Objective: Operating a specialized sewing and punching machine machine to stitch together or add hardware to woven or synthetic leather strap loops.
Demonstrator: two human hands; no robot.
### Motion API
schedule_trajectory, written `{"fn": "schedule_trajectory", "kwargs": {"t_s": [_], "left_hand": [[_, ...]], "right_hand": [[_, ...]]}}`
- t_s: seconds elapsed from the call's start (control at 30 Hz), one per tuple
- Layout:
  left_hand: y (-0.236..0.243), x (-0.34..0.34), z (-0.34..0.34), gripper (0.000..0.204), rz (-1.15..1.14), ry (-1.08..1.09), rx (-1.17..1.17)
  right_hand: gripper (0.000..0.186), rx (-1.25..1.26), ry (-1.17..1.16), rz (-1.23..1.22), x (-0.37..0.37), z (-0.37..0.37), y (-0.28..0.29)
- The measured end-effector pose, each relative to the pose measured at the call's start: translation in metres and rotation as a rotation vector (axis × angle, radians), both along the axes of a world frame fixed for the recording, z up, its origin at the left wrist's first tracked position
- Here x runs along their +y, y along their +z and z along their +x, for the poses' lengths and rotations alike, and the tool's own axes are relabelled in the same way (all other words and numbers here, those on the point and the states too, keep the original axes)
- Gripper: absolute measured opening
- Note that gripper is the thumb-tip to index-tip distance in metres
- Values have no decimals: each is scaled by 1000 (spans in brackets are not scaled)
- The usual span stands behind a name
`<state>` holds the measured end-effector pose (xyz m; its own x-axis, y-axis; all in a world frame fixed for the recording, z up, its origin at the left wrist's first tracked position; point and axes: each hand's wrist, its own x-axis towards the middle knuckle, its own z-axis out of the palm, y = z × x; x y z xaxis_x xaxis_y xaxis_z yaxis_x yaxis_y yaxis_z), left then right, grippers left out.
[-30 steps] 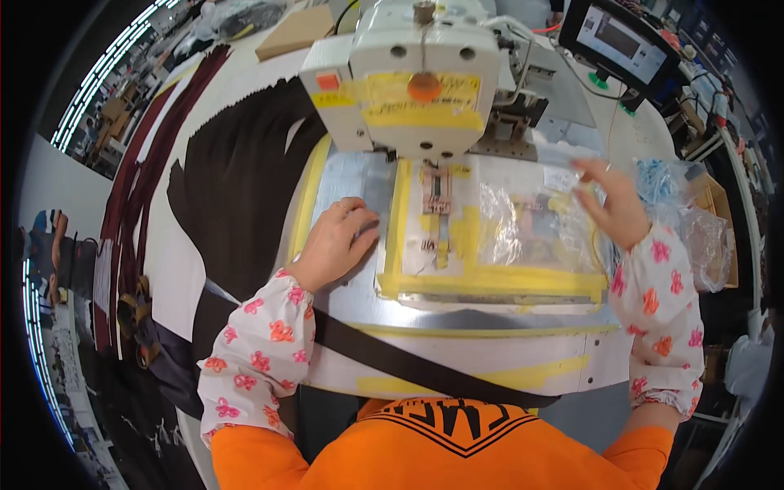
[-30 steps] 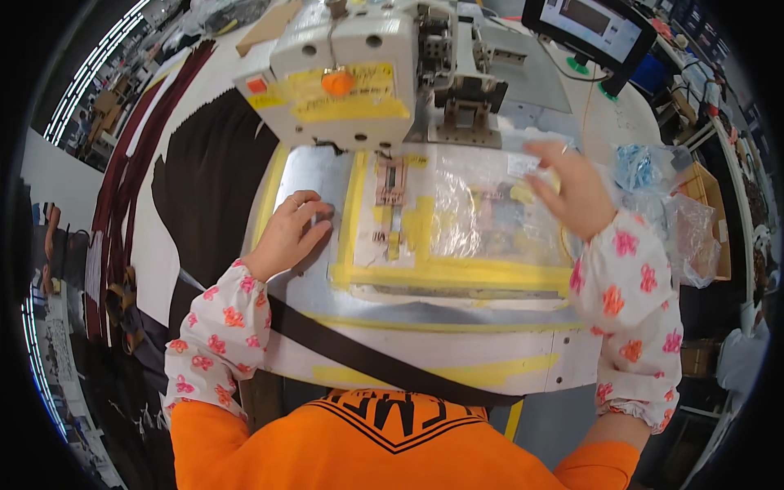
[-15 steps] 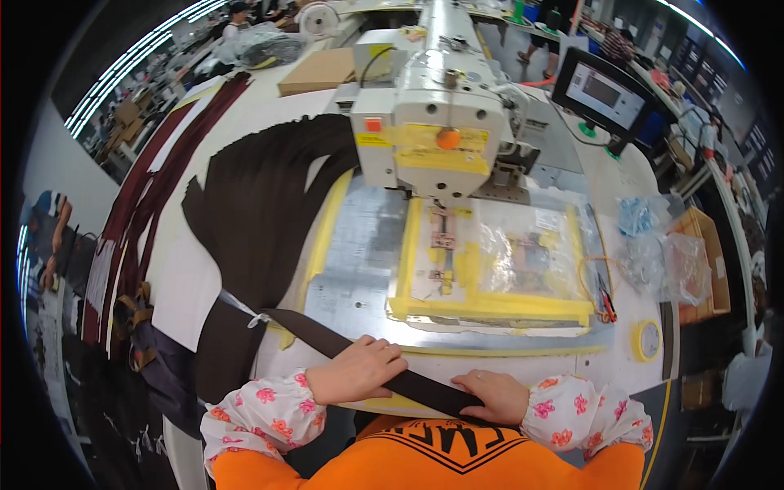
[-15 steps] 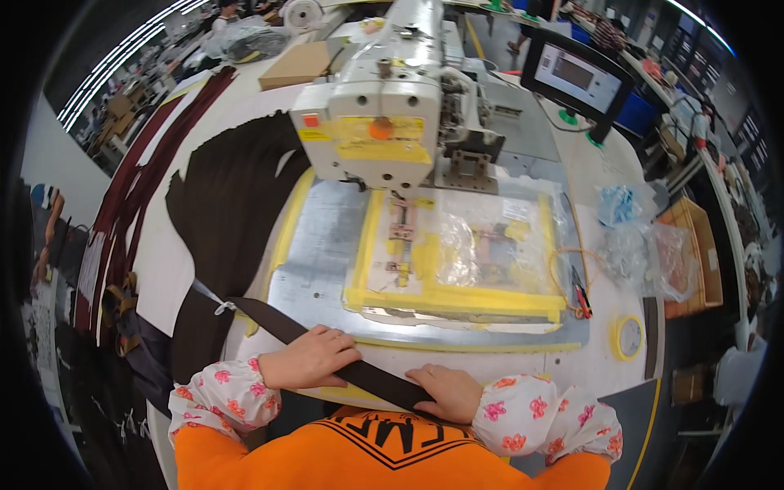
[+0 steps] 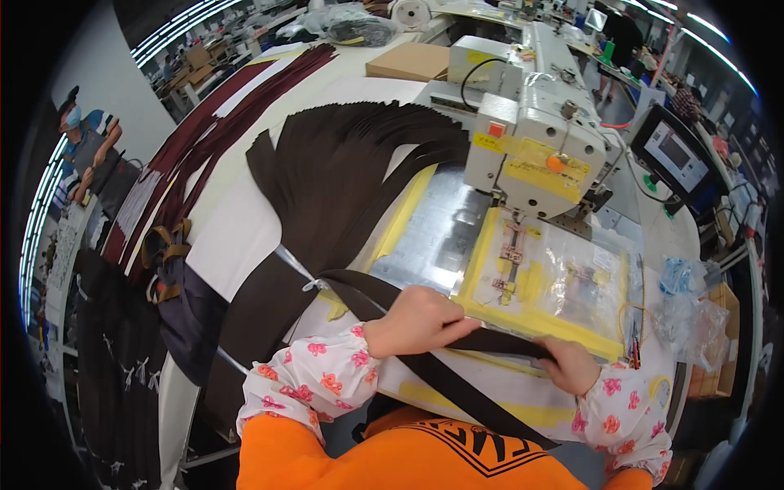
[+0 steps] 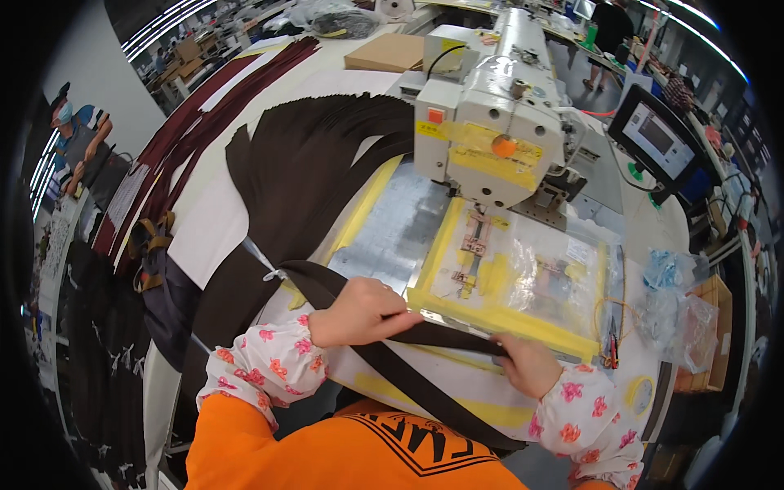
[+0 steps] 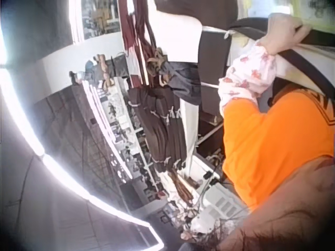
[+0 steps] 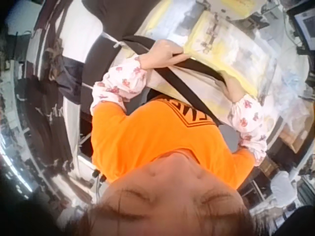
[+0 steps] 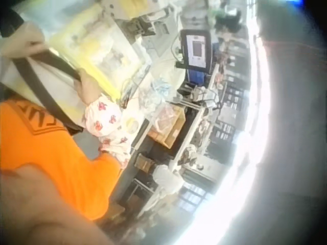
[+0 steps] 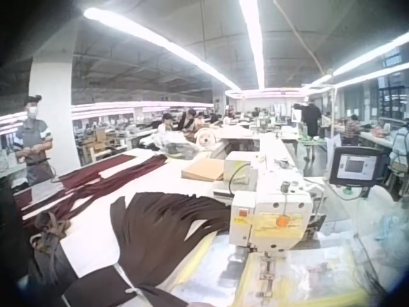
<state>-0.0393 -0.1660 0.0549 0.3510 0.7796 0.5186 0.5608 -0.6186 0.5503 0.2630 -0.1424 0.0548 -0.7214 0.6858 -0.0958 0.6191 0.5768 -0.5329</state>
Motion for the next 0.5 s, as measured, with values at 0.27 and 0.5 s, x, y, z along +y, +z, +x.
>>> {"fn": "schedule_trajectory", "kwargs": {"t_s": [0.27, 0.5], "left_hand": [[46, 41, -38, 31, -425, 133, -475], [52, 46, -25, 11, 190, 392, -254]], "right_hand": [[50, -127, -268, 579, 45, -4, 13], [20, -60, -453, 909, 94, -5, 28]]}}
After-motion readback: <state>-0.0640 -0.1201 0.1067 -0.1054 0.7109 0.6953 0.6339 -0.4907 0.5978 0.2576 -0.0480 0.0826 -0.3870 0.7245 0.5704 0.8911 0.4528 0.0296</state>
